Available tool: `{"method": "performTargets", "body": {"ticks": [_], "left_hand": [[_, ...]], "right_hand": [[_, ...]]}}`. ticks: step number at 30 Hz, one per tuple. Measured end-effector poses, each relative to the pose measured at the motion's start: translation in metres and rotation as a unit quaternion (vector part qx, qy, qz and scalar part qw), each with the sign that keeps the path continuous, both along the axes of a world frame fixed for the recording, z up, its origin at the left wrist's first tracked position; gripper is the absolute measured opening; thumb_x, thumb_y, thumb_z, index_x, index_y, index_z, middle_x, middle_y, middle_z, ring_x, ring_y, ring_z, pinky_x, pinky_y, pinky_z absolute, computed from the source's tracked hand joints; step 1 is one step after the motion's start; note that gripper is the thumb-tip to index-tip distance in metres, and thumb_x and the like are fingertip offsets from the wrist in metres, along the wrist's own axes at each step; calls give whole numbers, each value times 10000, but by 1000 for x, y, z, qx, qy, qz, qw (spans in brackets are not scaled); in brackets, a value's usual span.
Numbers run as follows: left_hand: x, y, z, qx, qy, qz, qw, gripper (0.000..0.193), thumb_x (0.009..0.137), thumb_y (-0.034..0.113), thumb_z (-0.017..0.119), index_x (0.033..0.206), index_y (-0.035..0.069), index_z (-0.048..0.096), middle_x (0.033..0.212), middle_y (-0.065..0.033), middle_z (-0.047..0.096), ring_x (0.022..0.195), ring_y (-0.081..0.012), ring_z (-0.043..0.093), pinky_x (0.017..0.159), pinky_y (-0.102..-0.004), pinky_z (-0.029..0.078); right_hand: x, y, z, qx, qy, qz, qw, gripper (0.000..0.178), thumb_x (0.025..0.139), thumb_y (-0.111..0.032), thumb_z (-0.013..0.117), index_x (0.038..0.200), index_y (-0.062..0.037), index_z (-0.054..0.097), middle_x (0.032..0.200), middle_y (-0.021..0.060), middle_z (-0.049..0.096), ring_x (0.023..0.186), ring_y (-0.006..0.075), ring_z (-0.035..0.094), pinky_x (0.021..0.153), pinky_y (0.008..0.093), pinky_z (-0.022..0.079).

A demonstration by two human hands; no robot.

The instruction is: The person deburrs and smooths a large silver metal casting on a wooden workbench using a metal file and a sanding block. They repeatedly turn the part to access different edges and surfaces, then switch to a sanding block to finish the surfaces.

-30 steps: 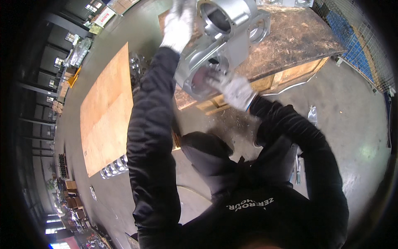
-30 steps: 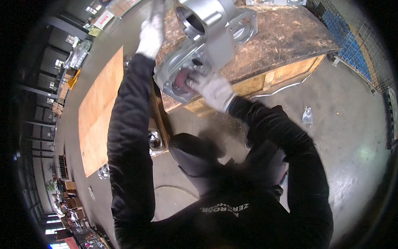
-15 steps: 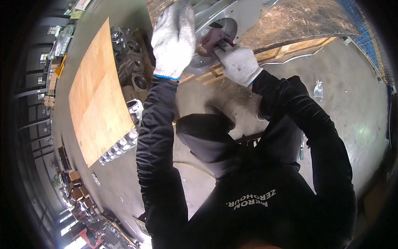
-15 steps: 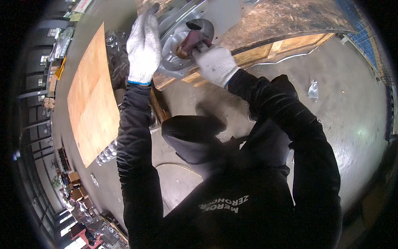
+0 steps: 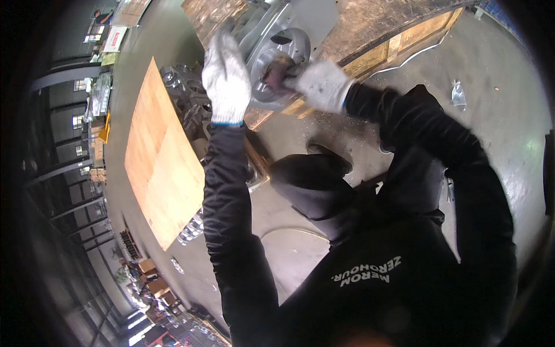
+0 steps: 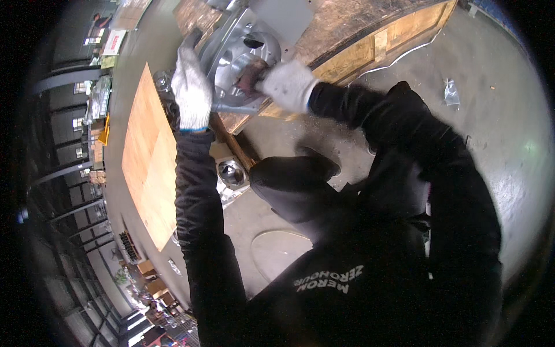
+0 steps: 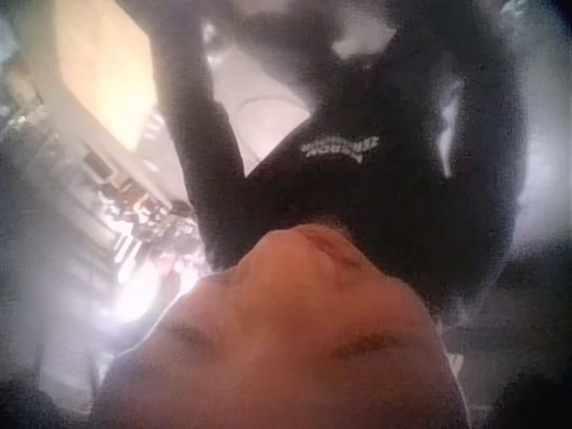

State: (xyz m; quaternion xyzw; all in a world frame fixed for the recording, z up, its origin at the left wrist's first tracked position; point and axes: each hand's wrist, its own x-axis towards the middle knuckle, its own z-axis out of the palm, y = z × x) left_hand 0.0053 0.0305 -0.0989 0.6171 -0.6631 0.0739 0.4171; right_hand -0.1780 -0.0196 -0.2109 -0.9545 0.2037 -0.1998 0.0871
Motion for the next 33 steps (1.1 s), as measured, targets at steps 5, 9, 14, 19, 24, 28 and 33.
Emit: {"method": "performTargets", "body": {"ticks": [5,9,14,19,24,28,33], "left_hand": [[-8,6,3,-2,58,-65,996,392,1118,186,413,1388,-53,568,1323,-207,655,1229,-269,635,1065,-356,473],[-30,5,17,93,19,-35,995,816,1100,604,133,1447,-37,499,1461,-216,549,1426,-339,469,1213,-445,329],[-22,10,10,128,216,-20,968,751,1120,535,141,1494,-50,428,1512,-208,495,1408,-328,486,1193,-425,383],[-2,0,3,73,89,-93,989,534,1142,334,324,1471,-65,457,1496,-209,512,1376,-322,514,1165,-418,403],[-9,-8,8,45,36,-26,998,477,1139,278,340,1411,-61,537,1420,-212,591,1292,-313,591,1105,-404,457],[4,14,-3,7,65,3,998,355,1098,124,431,1381,-35,576,1348,-204,646,1241,-301,628,1055,-383,496],[-16,0,3,-12,8,34,999,365,1077,178,484,1353,-30,600,1286,-230,671,1208,-360,642,1053,-409,498]], "right_hand": [[4,11,-5,53,-9,4,999,375,861,-207,631,1228,-163,696,1079,111,727,930,323,723,743,438,589],[32,47,28,510,-241,-41,825,299,818,-129,705,1108,-85,759,911,168,755,881,353,730,821,423,587],[20,18,64,837,-544,3,60,70,940,-44,632,992,-5,658,827,79,676,570,129,578,596,252,513],[23,2,29,812,-552,143,-125,90,943,-102,611,971,-33,561,757,17,581,560,115,530,594,296,477],[16,59,66,712,-442,-12,546,171,949,-66,659,1107,-13,700,1060,59,733,927,191,696,840,312,581],[0,32,39,190,71,52,978,420,859,-217,689,1272,-136,692,1031,132,750,988,257,728,844,415,583],[-13,-2,-2,81,-95,36,992,362,843,-290,652,1148,-121,750,867,142,745,853,332,738,768,463,589]]}}
